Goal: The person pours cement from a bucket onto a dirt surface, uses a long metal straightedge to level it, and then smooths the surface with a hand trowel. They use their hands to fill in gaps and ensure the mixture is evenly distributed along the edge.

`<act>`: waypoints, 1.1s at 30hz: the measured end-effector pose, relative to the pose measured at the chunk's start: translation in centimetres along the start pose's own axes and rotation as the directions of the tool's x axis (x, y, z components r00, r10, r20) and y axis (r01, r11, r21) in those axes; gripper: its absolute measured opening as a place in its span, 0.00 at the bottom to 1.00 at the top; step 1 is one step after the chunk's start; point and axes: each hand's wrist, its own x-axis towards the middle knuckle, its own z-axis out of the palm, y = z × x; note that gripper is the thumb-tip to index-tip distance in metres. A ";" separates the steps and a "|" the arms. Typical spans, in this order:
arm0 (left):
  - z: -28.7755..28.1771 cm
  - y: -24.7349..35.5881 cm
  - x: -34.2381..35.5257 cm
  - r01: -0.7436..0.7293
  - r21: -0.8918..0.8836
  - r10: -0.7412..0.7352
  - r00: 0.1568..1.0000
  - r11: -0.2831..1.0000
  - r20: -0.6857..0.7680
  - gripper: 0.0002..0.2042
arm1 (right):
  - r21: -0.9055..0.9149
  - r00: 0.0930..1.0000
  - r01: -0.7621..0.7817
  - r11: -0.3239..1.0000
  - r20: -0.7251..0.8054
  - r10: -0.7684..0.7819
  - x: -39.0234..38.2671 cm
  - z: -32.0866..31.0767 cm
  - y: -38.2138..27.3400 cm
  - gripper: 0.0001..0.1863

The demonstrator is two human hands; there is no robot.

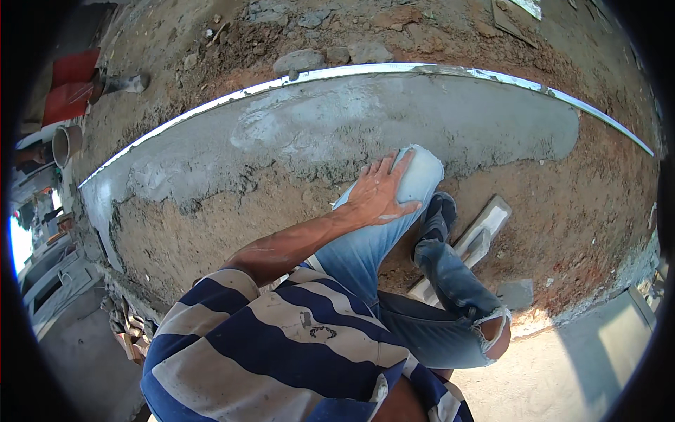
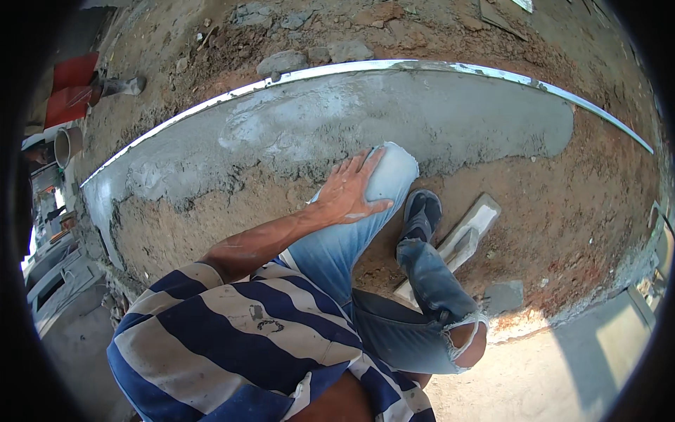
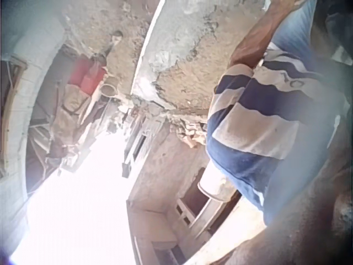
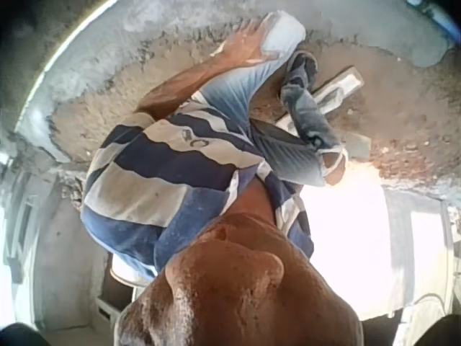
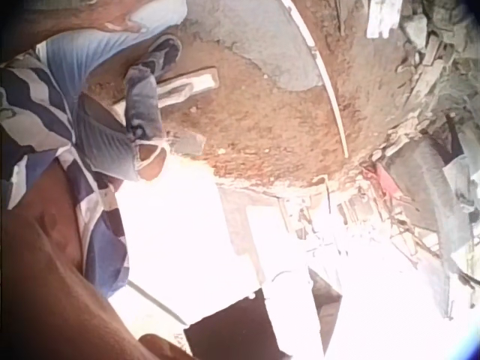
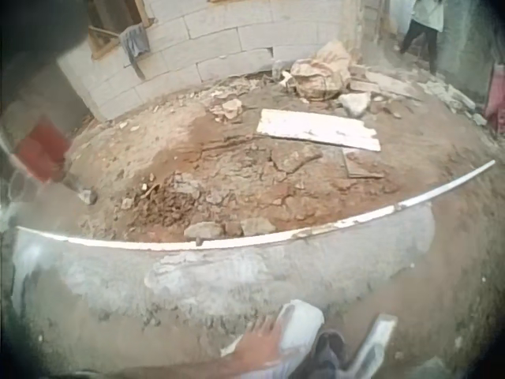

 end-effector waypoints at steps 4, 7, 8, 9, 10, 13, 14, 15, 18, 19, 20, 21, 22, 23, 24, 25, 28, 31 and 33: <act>0.2 1.3 -0.5 -0.048 0.081 0.043 0.997 0.996 0.058 0.50 | -0.179 0.989 -0.033 0.983 0.134 0.058 0.3 0.2 0.0 0.25; 1.4 1.5 0.1 -0.112 0.051 0.110 0.993 0.992 0.038 0.50 | -0.448 0.965 0.161 0.879 0.259 -0.044 0.3 1.8 -3.0 0.23; 1.5 1.5 0.2 -0.109 0.013 0.109 0.994 0.994 -0.010 0.50 | -0.524 0.944 0.263 0.810 0.313 -0.104 0.2 2.8 -4.2 0.21; 1.3 1.6 0.3 -0.087 0.000 0.087 0.996 0.996 -0.016 0.49 | -0.559 0.917 0.373 0.740 0.343 -0.203 0.3 4.3 -4.8 0.21; 1.3 1.7 0.4 -0.107 0.004 0.107 0.994 0.994 -0.019 0.49 | -0.590 0.878 0.474 0.654 0.375 -0.298 0.7 5.2 -5.3 0.20; 1.7 2.1 1.2 -0.109 0.100 0.107 0.994 0.989 0.026 0.49 | -0.477 0.867 0.466 0.745 0.414 -0.277 5.6 5.7 -1.1 0.19; 1.7 1.5 1.0 -0.089 0.087 0.088 0.996 0.992 0.014 0.49 | -0.470 0.867 0.466 0.750 0.413 -0.280 5.5 6.4 -1.6 0.19; 1.5 1.0 0.7 -0.067 0.068 0.067 0.998 0.995 0.004 0.48 | -0.491 0.851 0.493 0.719 0.445 -0.280 5.0 7.3 -2.4 0.19; 0.9 0.5 -0.3 -0.036 0.060 0.037 0.999 0.998 -0.029 0.48 | -0.464 0.827 0.516 0.719 0.489 -0.278 6.0 8.7 -1.9 0.18; 0.9 0.4 -0.6 -0.028 0.057 0.029 0.999 0.998 -0.024 0.48 | -0.413 0.818 0.515 0.751 0.499 -0.287 6.7 9.0 -1.4 0.17; 0.9 0.1 -1.1 -0.019 0.056 0.022 0.999 0.998 -0.048 0.48 | -0.414 0.814 0.511 0.753 0.514 -0.270 6.8 9.9 -0.9 0.17; 0.8 -0.3 -1.4 -0.017 0.056 0.021 0.997 0.998 -0.075 0.48 | -0.388 0.791 0.538 0.748 0.539 -0.289 6.8 10.9 -0.7 0.16; 0.6 -0.5 -1.7 -0.010 0.056 0.014 0.997 0.998 -0.071 0.48 | -0.364 0.770 0.563 0.742 0.558 -0.311 6.3 11.7 -0.7 0.15; 0.4 -0.7 -2.2 -0.003 0.048 0.007 0.996 0.999 -0.084 0.48 | -0.318 0.724 0.632 0.706 0.567 -0.393 5.5 12.5 -0.4 0.15; 0.4 -0.9 -2.5 -0.002 0.039 0.006 0.995 0.999 -0.101 0.48 | -0.320 0.725 0.631 0.706 0.566 -0.392 5.5 13.3 0.3 0.15; 0.5 -0.7 -2.6 -0.010 0.038 0.014 0.995 0.999 -0.101 0.48 | -0.324 0.673 0.693 0.644 0.611 -0.417 6.2 14.2 1.4 0.15; 0.5 -0.3 -2.6 -0.047 0.007 0.048 0.988 0.999 -0.146 0.48 | -0.255 0.676 0.630 0.734 0.645 -0.357 7.2 15.8 2.9 0.15; -0.7 -0.6 -4.2 0.045 0.027 -0.040 0.988 0.999 -0.150 0.47 | -0.274 0.637 0.162 0.948 0.763 0.112 3.0 16.9 -2.2 0.14; -0.5 -0.7 -4.2 0.076 -0.024 -0.079 0.976 0.997 -0.203 0.46 | -0.258 0.572 0.030 0.966 0.797 0.195 2.2 15.7 -3.8 0.12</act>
